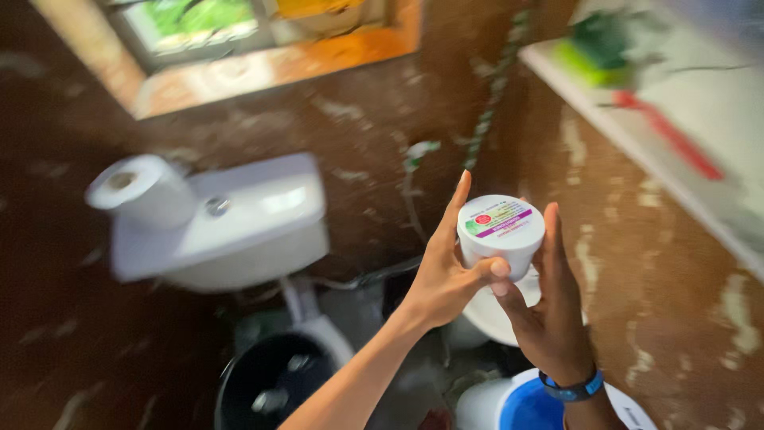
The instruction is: The person takes bottles, a tub, and a packet from a bucket and puts them into a bathroom cabinet. The person then washes and wrings a piece of cloth in a pot of water and picks up the bucket.
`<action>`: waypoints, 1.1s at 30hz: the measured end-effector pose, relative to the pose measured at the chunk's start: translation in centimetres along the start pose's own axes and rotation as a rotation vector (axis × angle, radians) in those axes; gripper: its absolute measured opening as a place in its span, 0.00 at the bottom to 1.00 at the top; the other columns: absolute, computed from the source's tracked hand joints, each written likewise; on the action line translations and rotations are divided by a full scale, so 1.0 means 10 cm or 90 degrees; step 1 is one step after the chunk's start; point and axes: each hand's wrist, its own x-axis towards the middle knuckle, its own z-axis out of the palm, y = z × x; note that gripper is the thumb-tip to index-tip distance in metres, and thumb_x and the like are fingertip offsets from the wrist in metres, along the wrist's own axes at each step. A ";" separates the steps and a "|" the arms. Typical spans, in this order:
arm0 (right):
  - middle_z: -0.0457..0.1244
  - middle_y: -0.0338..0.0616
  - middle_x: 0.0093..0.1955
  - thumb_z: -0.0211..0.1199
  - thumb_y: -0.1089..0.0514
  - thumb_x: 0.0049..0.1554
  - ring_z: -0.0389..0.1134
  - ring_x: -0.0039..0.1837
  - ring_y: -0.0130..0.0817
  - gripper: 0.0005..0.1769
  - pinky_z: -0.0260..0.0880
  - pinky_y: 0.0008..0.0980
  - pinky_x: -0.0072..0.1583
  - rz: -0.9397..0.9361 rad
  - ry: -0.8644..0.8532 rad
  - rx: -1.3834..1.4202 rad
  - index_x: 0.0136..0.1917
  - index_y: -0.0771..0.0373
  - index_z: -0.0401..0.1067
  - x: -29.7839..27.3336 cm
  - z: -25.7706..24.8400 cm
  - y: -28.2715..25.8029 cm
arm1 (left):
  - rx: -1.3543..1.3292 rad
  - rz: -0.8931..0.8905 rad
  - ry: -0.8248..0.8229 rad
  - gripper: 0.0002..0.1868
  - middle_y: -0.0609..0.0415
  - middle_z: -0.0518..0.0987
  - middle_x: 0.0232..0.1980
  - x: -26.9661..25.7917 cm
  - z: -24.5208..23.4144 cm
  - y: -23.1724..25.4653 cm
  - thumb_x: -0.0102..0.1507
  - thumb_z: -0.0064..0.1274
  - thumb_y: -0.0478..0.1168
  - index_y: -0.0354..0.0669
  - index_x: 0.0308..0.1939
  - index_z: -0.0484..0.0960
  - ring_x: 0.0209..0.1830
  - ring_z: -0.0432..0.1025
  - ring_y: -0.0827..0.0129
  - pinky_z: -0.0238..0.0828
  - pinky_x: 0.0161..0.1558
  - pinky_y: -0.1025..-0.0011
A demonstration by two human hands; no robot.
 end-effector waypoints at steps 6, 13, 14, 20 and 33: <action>0.59 0.59 0.77 0.69 0.50 0.56 0.62 0.77 0.45 0.55 0.62 0.43 0.75 -0.010 0.154 -0.149 0.84 0.69 0.43 -0.04 -0.78 -0.21 | 0.069 0.003 -0.071 0.63 0.45 0.70 0.70 0.44 0.70 -0.13 0.53 0.70 0.60 0.35 0.81 0.52 0.71 0.69 0.62 0.67 0.71 0.62; 0.58 0.56 0.75 0.70 0.50 0.56 0.62 0.75 0.40 0.53 0.61 0.42 0.80 -0.108 0.294 -0.223 0.85 0.67 0.45 -0.15 -1.35 -0.50 | 0.068 0.089 -0.197 0.57 0.43 0.71 0.68 0.73 1.45 0.11 0.58 0.71 0.62 0.29 0.75 0.57 0.74 0.68 0.61 0.66 0.77 0.63; 0.58 0.56 0.75 0.70 0.50 0.56 0.62 0.75 0.40 0.53 0.61 0.42 0.80 -0.109 0.300 -0.232 0.85 0.67 0.45 -0.18 -1.40 -0.53 | 0.070 0.060 -0.219 0.58 0.45 0.71 0.68 0.76 1.53 0.19 0.57 0.70 0.64 0.31 0.75 0.57 0.73 0.68 0.62 0.65 0.75 0.64; 0.55 0.47 0.73 0.76 0.53 0.58 0.61 0.74 0.35 0.47 0.63 0.35 0.77 -0.178 0.411 -0.369 0.79 0.62 0.49 -0.16 -1.69 -0.81 | 0.192 0.194 -0.287 0.48 0.45 0.68 0.63 1.00 1.92 0.42 0.62 0.62 0.60 0.36 0.77 0.62 0.67 0.65 0.61 0.65 0.75 0.62; 0.52 0.56 0.73 0.79 0.59 0.56 0.60 0.74 0.52 0.40 0.72 0.42 0.71 -0.118 0.571 -0.808 0.71 0.65 0.55 0.36 -1.84 -1.20 | 0.205 0.372 -0.313 0.29 0.46 0.74 0.63 1.45 2.36 0.19 0.73 0.56 0.47 0.41 0.74 0.67 0.60 0.69 0.61 0.68 0.63 0.68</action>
